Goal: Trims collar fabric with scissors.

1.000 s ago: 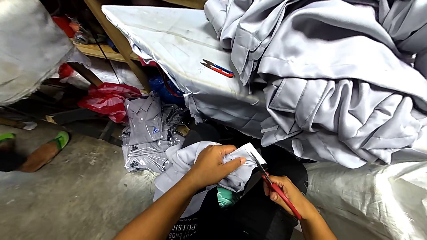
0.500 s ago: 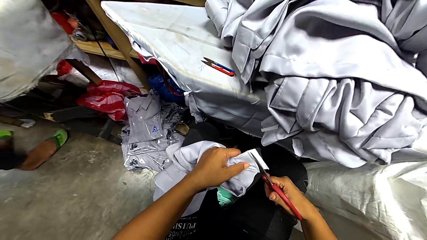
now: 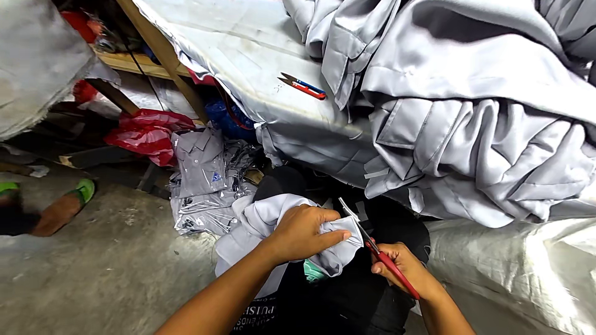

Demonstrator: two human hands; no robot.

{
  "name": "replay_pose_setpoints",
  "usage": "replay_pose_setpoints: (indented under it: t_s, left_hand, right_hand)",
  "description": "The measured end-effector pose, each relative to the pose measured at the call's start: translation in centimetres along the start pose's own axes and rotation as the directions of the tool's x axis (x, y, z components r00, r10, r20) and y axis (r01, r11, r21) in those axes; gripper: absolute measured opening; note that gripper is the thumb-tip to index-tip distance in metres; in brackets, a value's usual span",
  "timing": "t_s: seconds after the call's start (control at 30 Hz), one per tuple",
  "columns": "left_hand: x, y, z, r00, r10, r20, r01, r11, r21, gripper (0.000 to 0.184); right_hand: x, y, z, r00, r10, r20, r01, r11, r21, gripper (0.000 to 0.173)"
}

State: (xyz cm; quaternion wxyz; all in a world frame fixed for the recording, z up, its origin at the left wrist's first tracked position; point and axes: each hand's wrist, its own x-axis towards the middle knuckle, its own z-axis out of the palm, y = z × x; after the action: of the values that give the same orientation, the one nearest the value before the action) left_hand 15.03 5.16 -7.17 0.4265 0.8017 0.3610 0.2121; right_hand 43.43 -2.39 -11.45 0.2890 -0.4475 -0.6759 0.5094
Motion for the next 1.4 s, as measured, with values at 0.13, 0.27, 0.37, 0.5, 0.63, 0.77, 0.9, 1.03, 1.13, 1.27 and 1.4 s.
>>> replay_pose_setpoints:
  t_s: [0.13,0.27,0.37,0.5,0.63,0.77,0.9,1.03,1.13,1.27,1.4]
  left_hand:
    - [0.2,0.6,0.6,0.999,0.031,0.033,-0.034,0.994,0.108,0.046]
    - [0.2,1.4,1.7,0.999,0.040,0.036,-0.043,0.996,0.083,0.051]
    - [-1.0,1.5,0.4,0.971,0.067,-0.230,-0.049,0.995,0.082,0.052]
    - [-5.0,-0.9,-5.1,0.828,0.162,-0.536,-0.061,0.977,0.202,0.070]
    - [-11.3,-5.4,-6.9,0.880,0.019,-0.474,0.078,0.980,0.184,0.058]
    - [-14.2,-8.2,-4.0,0.988,-0.065,-0.140,0.081,0.990,0.115,0.084]
    - [-12.2,-8.3,-3.7,0.962,0.009,-0.271,0.042,0.983,0.181,0.051]
    - [-9.1,-5.8,-7.7,0.955,0.029,-0.296,0.022,0.986,0.167,0.024]
    - [-6.0,-1.0,-11.5,0.980,-0.035,-0.197,0.074,0.978,0.193,0.023]
    - [-2.1,5.7,-13.9,0.983,-0.157,-0.097,0.183,0.907,0.379,0.037]
    - [0.3,10.6,-13.7,0.977,-0.210,-0.029,0.191,0.811,0.554,0.042]
  right_hand:
    - [0.8,-1.7,1.7,0.950,-0.097,-0.298,0.108,0.994,0.023,0.037]
    - [3.0,-3.8,4.0,0.870,-0.216,-0.443,0.236,0.972,-0.010,0.013]
    - [4.1,-4.5,4.4,0.826,-0.269,-0.495,0.245,0.963,-0.114,0.011]
    - [3.7,-5.4,2.9,0.767,-0.287,-0.574,0.205,0.957,-0.205,0.013]
    - [2.4,-6.8,0.2,0.693,-0.343,-0.635,0.185,0.935,-0.304,0.009]
    - [1.0,-8.1,-2.0,0.619,-0.365,-0.695,0.154,0.925,-0.348,0.006]
    - [-0.3,-9.2,-3.3,0.574,-0.367,-0.732,0.112,0.921,-0.374,0.006]
    - [-1.6,-9.5,-5.0,0.529,-0.353,-0.772,0.058,0.922,-0.382,0.007]
    - [-2.0,-9.6,-5.0,0.501,-0.331,-0.800,-0.020,0.920,-0.392,0.010]
    - [-2.5,-8.7,-4.0,0.518,-0.272,-0.811,-0.082,0.928,-0.364,0.015]
    - [-2.7,-7.4,-3.1,0.514,-0.237,-0.824,-0.168,0.914,-0.368,0.021]
